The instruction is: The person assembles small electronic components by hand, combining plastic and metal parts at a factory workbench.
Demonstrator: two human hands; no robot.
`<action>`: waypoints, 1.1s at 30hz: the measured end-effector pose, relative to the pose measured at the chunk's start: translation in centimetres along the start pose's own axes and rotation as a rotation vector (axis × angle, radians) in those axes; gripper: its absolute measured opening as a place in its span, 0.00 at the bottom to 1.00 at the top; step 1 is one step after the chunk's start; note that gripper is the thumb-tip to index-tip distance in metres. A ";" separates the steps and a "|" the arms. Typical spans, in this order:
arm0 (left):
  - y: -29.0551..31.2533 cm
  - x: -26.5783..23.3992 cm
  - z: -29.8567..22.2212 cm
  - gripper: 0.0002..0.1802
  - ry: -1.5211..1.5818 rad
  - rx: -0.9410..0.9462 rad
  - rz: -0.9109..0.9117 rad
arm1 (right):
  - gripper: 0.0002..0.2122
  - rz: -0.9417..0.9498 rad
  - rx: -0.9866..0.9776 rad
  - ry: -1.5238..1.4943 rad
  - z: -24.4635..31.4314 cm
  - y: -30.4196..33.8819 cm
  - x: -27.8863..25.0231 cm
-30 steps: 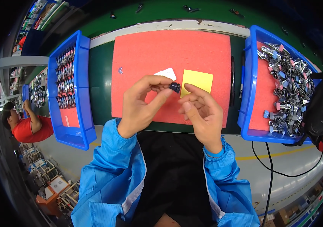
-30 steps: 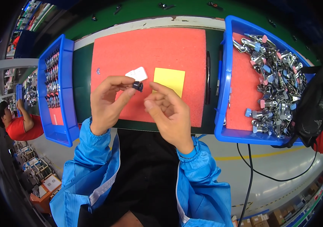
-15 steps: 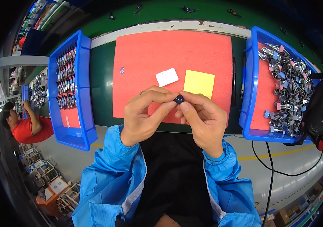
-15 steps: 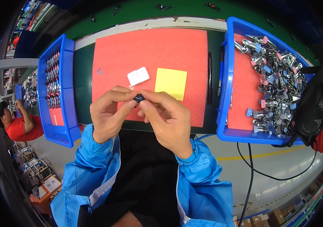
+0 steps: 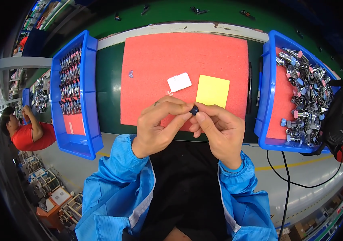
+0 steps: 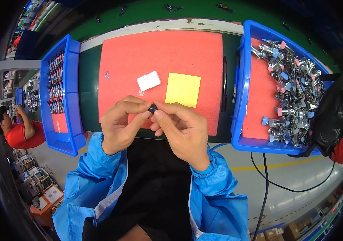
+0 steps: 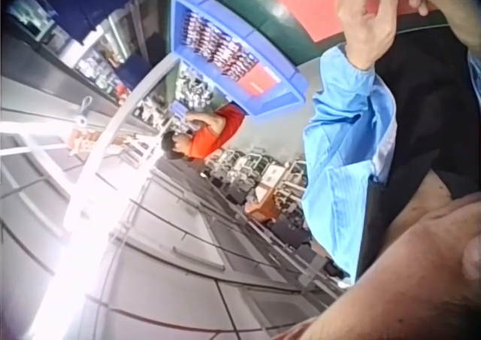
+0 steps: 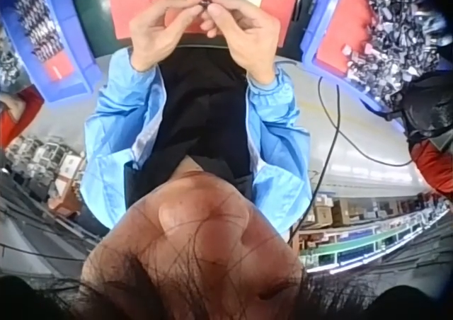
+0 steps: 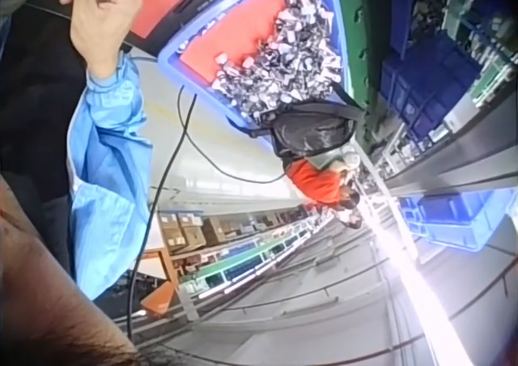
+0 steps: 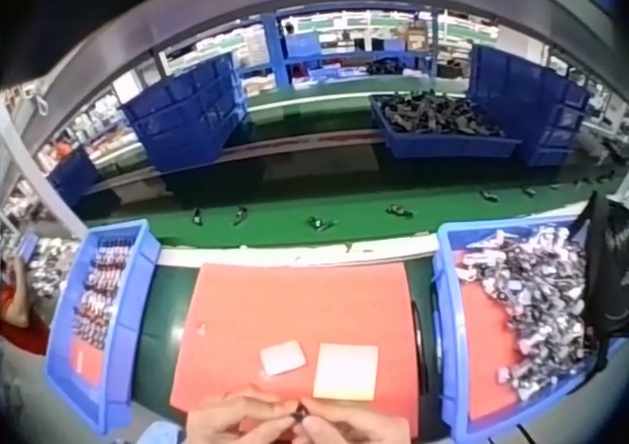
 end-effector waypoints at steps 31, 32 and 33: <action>-0.3 1.5 0.8 0.08 -0.152 0.028 -0.001 | 0.12 -0.010 0.111 -0.114 -3.1 -0.8 -1.0; -0.3 1.5 1.0 0.08 -0.144 0.011 0.001 | 0.12 -0.013 0.110 -0.116 -3.1 -0.8 -1.1; -0.2 1.4 1.2 0.08 -0.137 -0.007 0.001 | 0.12 -0.006 0.112 -0.106 -3.1 -0.9 -1.1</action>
Point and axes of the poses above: each hand's wrist, its own y-axis away from the middle knuckle, its own x-axis out of the palm, z = x × y, the point moved 9 cm from there along -y, towards the middle knuckle, and after that the axes turned 10 degrees about x, right-handed, at the moved point
